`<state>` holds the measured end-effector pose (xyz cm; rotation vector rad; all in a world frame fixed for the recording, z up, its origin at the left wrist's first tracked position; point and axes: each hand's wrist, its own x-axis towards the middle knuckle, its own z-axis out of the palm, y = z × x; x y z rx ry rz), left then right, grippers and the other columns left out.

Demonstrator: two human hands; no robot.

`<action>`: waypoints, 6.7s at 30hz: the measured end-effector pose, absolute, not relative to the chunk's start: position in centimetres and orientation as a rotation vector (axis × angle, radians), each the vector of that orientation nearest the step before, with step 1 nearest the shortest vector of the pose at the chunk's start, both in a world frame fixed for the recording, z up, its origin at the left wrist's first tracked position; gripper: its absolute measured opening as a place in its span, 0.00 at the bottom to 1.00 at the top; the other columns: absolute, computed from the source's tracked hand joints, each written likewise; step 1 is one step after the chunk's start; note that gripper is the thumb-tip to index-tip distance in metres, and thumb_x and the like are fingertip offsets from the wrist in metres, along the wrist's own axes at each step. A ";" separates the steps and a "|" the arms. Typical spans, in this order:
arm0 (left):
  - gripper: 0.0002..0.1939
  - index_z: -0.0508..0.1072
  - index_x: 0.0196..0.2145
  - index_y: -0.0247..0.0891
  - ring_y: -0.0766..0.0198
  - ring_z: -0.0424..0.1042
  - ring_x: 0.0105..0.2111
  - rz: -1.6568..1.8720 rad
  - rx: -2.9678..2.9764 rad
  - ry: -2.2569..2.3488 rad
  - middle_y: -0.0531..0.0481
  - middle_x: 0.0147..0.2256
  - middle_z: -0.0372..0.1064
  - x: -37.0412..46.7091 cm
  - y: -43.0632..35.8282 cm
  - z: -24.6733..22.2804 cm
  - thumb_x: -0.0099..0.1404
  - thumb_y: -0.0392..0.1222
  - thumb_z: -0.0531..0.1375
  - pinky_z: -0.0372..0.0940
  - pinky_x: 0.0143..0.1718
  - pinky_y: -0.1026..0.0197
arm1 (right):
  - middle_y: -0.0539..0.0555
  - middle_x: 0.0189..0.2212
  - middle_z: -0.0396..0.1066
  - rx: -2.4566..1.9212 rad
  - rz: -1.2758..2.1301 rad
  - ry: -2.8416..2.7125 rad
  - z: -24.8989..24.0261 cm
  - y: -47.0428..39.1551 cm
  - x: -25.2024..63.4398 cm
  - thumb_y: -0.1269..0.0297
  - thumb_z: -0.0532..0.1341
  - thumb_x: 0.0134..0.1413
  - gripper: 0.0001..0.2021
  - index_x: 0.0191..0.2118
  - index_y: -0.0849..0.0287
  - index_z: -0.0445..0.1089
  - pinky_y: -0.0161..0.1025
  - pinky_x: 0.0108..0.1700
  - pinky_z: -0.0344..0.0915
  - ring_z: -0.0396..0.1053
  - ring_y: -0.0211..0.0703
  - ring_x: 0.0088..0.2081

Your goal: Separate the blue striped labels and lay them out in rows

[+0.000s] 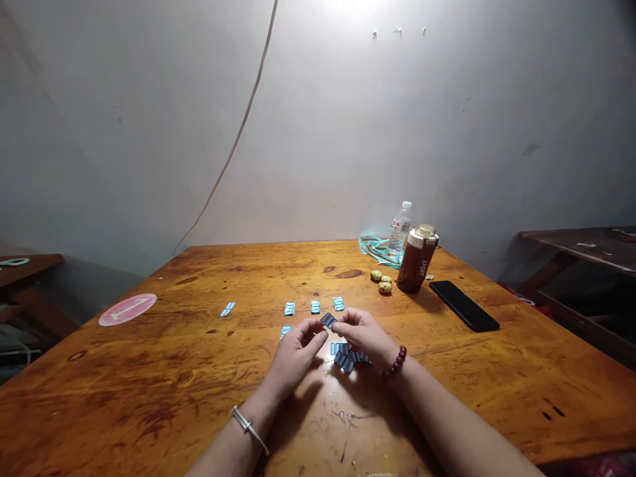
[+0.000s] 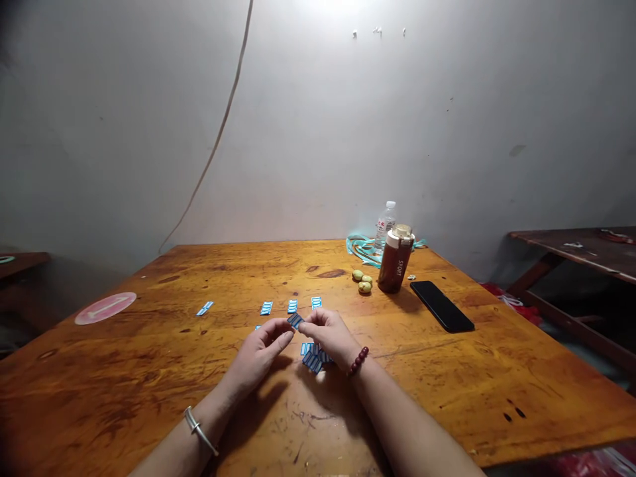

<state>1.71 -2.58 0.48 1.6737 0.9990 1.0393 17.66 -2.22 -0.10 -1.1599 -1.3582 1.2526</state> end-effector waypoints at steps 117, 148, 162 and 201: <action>0.14 0.68 0.26 0.33 0.71 0.63 0.21 1.033 1.252 1.042 0.51 0.23 0.66 0.9 -1.4 -0.6 0.51 0.49 0.58 0.57 0.19 0.70 | 0.45 0.15 0.55 -1.380 0.943 -1.639 -0.9 -1.7 18.8 0.63 0.50 0.49 0.10 0.22 0.61 0.59 0.29 0.21 0.52 0.54 0.30 0.18; 0.15 0.68 0.27 0.34 0.70 0.64 0.22 0.999 1.244 1.089 0.51 0.24 0.67 1.0 -1.7 -0.4 0.50 0.51 0.57 0.58 0.20 0.70 | 0.47 0.18 0.61 -1.581 1.131 -1.615 -0.4 -1.0 23.3 0.73 0.50 0.42 0.10 0.33 0.61 0.63 0.27 0.19 0.52 0.59 0.30 0.18; 0.15 0.68 0.26 0.34 0.70 0.65 0.22 0.987 1.265 1.114 0.51 0.23 0.67 1.1 -1.6 -0.3 0.50 0.51 0.58 0.59 0.19 0.71 | 0.51 0.30 0.64 -1.539 0.649 -2.287 -0.1 -2.3 22.3 0.64 0.61 0.36 0.15 0.36 0.56 0.68 0.30 0.29 0.55 0.61 0.36 0.29; 0.15 0.68 0.26 0.34 0.72 0.62 0.20 1.011 1.214 1.079 0.53 0.22 0.64 1.5 -1.8 -0.6 0.50 0.51 0.58 0.56 0.17 0.72 | 0.45 0.19 0.61 -1.141 1.345 -1.513 1.5 -3.4 19.2 0.62 0.59 0.42 0.09 0.26 0.60 0.58 0.28 0.20 0.53 0.57 0.30 0.18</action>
